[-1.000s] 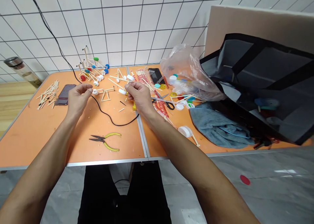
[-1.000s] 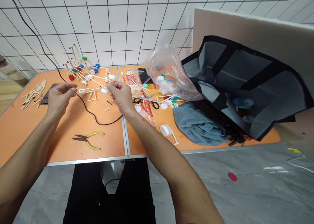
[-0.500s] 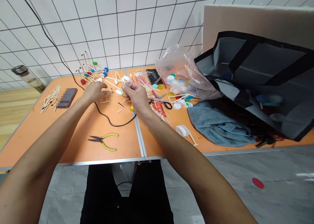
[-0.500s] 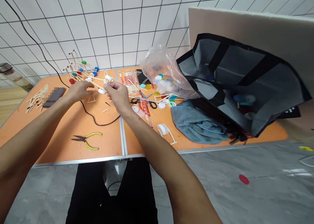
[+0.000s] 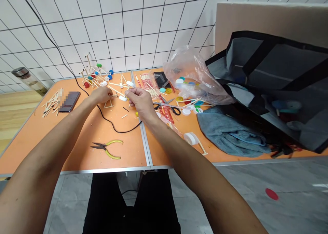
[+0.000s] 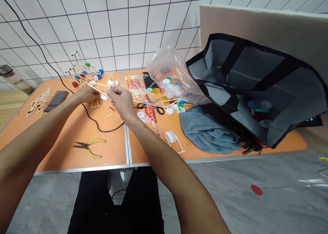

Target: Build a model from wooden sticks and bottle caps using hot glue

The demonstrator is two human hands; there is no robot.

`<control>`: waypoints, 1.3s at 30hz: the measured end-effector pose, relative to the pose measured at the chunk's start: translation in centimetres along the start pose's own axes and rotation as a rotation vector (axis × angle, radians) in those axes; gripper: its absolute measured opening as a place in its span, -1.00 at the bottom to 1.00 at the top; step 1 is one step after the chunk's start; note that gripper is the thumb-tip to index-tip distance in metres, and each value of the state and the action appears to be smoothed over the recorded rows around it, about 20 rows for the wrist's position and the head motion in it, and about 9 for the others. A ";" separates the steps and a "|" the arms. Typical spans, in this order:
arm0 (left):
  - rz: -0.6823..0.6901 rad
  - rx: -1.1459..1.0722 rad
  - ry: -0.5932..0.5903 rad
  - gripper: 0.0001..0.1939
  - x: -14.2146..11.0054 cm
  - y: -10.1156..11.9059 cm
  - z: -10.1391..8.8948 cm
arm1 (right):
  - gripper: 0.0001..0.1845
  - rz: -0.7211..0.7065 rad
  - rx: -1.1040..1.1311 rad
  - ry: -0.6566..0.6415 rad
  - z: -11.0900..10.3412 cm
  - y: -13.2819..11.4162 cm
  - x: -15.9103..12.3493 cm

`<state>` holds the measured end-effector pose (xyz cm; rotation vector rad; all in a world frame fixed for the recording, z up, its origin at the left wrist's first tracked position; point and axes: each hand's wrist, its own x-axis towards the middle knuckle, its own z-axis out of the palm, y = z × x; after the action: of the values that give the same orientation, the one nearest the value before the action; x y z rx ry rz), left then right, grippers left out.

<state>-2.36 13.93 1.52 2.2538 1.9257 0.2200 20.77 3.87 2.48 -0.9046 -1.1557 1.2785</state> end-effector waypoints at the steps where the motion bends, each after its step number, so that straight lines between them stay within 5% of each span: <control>1: -0.008 -0.012 -0.004 -0.83 -0.1 0.1 0.0 | -0.58 0.001 0.006 0.002 0.0 0.1 0.0; 10: -0.019 -0.188 0.082 -0.89 -1.7 0.6 -0.2 | -0.65 0.002 0.010 -0.011 0.0 0.4 0.1; 21: -0.013 -0.611 0.436 -0.86 -8.5 2.5 -1.7 | -0.53 0.022 0.053 -0.088 0.3 -0.2 -0.6; 27: -0.054 -1.206 0.426 -0.68 -11.7 4.9 -1.4 | -0.40 0.071 0.140 -0.222 0.7 -0.7 -1.1; 33: -0.065 -1.574 0.221 -0.58 -12.9 6.7 -0.7 | -0.35 0.193 0.231 -0.451 0.3 -0.8 -1.3; 39: -0.010 -1.816 0.062 -0.54 -13.2 6.7 0.8 | -0.41 0.303 0.304 -0.542 -0.3 -0.5 -1.2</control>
<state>2.25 -0.14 2.24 0.9001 0.7885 1.3147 21.23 2.62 2.74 -0.5277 -1.2114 1.9693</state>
